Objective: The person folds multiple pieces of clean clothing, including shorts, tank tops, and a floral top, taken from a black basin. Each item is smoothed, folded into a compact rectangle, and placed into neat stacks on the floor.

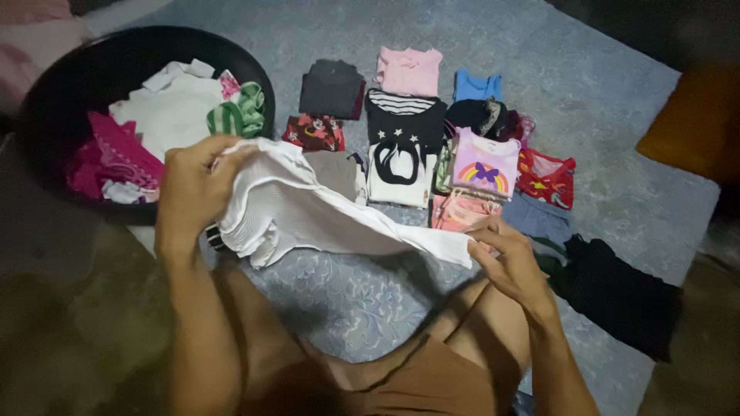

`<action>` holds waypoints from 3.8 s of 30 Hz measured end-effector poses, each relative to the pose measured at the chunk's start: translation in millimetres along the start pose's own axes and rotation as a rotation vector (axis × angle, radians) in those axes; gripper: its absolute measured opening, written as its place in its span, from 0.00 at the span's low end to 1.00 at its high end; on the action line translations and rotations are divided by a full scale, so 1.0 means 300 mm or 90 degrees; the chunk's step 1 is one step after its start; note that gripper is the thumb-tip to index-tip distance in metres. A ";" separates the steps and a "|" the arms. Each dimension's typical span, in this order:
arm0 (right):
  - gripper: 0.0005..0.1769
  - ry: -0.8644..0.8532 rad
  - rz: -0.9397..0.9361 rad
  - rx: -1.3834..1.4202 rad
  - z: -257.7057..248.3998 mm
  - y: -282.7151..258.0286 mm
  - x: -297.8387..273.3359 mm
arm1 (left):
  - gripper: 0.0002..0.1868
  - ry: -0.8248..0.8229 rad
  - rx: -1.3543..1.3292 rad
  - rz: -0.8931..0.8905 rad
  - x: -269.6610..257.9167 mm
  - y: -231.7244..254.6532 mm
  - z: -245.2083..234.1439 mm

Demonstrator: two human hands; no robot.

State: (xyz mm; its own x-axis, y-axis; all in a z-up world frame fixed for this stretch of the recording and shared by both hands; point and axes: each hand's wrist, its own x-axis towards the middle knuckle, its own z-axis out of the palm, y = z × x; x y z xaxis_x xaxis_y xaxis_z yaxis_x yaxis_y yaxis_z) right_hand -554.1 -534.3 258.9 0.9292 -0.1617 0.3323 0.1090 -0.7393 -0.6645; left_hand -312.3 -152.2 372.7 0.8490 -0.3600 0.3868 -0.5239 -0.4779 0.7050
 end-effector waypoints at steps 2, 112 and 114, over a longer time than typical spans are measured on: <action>0.09 0.039 -0.131 -0.020 0.012 -0.012 0.010 | 0.09 0.023 0.013 -0.008 0.005 0.013 0.008; 0.24 -0.041 0.524 1.003 0.548 0.376 0.050 | 0.22 0.019 0.038 -0.220 -0.314 -0.444 0.745; 0.25 -0.132 0.484 0.824 0.586 0.333 0.025 | 0.22 0.046 0.071 -0.233 -0.307 -0.435 0.742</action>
State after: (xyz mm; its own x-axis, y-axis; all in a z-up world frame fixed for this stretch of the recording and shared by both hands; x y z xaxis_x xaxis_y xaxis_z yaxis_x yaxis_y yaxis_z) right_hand -474.3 -494.4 77.4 0.9259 -0.0557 -0.3738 -0.2809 0.5601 -0.7794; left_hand -337.4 -235.2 112.8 0.9816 -0.0941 0.1661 -0.1869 -0.6503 0.7363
